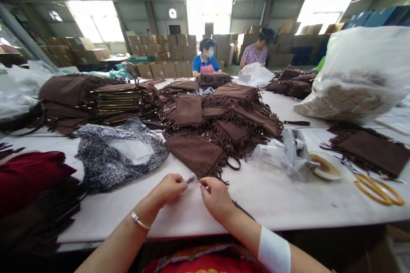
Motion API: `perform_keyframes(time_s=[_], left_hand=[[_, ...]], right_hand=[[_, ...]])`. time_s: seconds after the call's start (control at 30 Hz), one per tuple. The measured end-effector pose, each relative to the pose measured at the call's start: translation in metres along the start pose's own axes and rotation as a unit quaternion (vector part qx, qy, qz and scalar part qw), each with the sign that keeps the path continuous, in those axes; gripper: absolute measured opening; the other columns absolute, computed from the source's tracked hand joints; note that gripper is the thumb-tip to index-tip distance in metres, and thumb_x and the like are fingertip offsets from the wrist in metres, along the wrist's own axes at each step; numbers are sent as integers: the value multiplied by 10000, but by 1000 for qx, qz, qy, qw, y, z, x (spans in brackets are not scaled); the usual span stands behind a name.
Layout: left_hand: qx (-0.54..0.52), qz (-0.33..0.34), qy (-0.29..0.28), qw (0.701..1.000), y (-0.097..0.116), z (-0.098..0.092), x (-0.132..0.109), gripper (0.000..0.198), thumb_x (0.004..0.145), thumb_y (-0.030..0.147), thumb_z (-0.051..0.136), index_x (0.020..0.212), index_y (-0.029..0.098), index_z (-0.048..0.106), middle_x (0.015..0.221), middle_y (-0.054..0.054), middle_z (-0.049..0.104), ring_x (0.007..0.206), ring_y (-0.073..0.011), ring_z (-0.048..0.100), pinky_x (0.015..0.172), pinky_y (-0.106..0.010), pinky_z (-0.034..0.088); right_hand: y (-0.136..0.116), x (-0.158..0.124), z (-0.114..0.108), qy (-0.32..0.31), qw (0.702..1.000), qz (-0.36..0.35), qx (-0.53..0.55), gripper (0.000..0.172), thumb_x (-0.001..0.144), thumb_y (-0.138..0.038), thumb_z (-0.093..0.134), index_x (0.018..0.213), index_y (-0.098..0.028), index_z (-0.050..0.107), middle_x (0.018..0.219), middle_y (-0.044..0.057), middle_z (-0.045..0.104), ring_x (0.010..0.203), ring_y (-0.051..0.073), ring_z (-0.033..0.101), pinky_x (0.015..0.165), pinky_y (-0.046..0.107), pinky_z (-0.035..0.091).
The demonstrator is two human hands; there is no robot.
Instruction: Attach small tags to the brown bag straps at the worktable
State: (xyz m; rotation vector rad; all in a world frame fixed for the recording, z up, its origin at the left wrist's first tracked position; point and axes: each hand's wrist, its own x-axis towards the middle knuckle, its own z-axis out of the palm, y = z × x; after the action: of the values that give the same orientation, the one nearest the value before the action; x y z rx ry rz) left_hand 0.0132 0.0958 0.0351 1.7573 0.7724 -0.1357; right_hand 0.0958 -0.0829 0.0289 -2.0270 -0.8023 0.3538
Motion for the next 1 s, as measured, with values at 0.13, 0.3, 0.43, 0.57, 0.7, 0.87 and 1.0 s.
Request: perform_keyframes(time_s=[0.13, 0.3, 0.43, 0.57, 0.7, 0.87, 1.0], left_hand=[[-93, -53, -89, 990, -3, -7, -5, 252, 628, 361, 657, 677, 209, 462, 481, 90, 340, 401, -64, 265, 459, -231, 125], [-167, -90, -160, 969, -6, -14, -4, 363, 537, 419, 675, 666, 207, 410, 543, 97, 310, 435, -36, 221, 476, -208, 91], [-171, -102, -170, 965, -8, -17, -1, 340, 527, 411, 655, 645, 203, 413, 528, 98, 306, 431, -33, 222, 470, -203, 95], [-137, -70, -133, 979, -11, -18, -4, 308, 580, 374, 698, 675, 206, 459, 493, 98, 343, 383, -45, 237, 442, -222, 77], [-5, 12, -63, 998, -8, -13, -7, 193, 718, 325, 630, 656, 188, 510, 474, 77, 380, 395, -65, 294, 431, -232, 154], [117, 56, 0, 992, -4, -9, -7, 159, 776, 194, 547, 619, 168, 547, 507, 40, 471, 474, -94, 384, 484, -241, 235], [104, 53, -5, 993, -3, -9, -4, 172, 785, 195, 553, 616, 170, 533, 521, 40, 474, 493, -100, 397, 489, -240, 245]], right_hand=[[6, 5, -8, 23, 968, -208, -140, 258, 888, -103, 483, 998, -195, 697, 977, 78, 669, 936, 199, 609, 868, 321, 480], [-4, 14, 7, 21, 938, -236, -254, 290, 831, -128, 609, 1112, -190, 642, 1037, 82, 623, 992, 232, 541, 894, 336, 437], [-11, 27, 21, 28, 913, -243, -328, 91, 856, -226, 647, 944, -202, 650, 970, 64, 618, 922, 231, 512, 811, 345, 386], [-7, 33, 22, 19, 876, -296, -380, 172, 911, -224, 594, 743, -201, 622, 837, 41, 621, 834, 212, 487, 733, 358, 316], [0, 31, 12, 18, 867, -305, -393, 179, 908, -178, 576, 737, -197, 622, 808, 47, 625, 814, 215, 474, 721, 372, 287], [-5, 28, -4, 28, 876, -270, -398, 149, 899, -165, 579, 761, -189, 633, 859, 69, 635, 862, 229, 484, 753, 375, 299], [-13, 27, -1, -26, 864, -350, -362, 116, 942, -253, 571, 1013, -215, 654, 1051, 60, 650, 963, 230, 494, 825, 372, 316]])
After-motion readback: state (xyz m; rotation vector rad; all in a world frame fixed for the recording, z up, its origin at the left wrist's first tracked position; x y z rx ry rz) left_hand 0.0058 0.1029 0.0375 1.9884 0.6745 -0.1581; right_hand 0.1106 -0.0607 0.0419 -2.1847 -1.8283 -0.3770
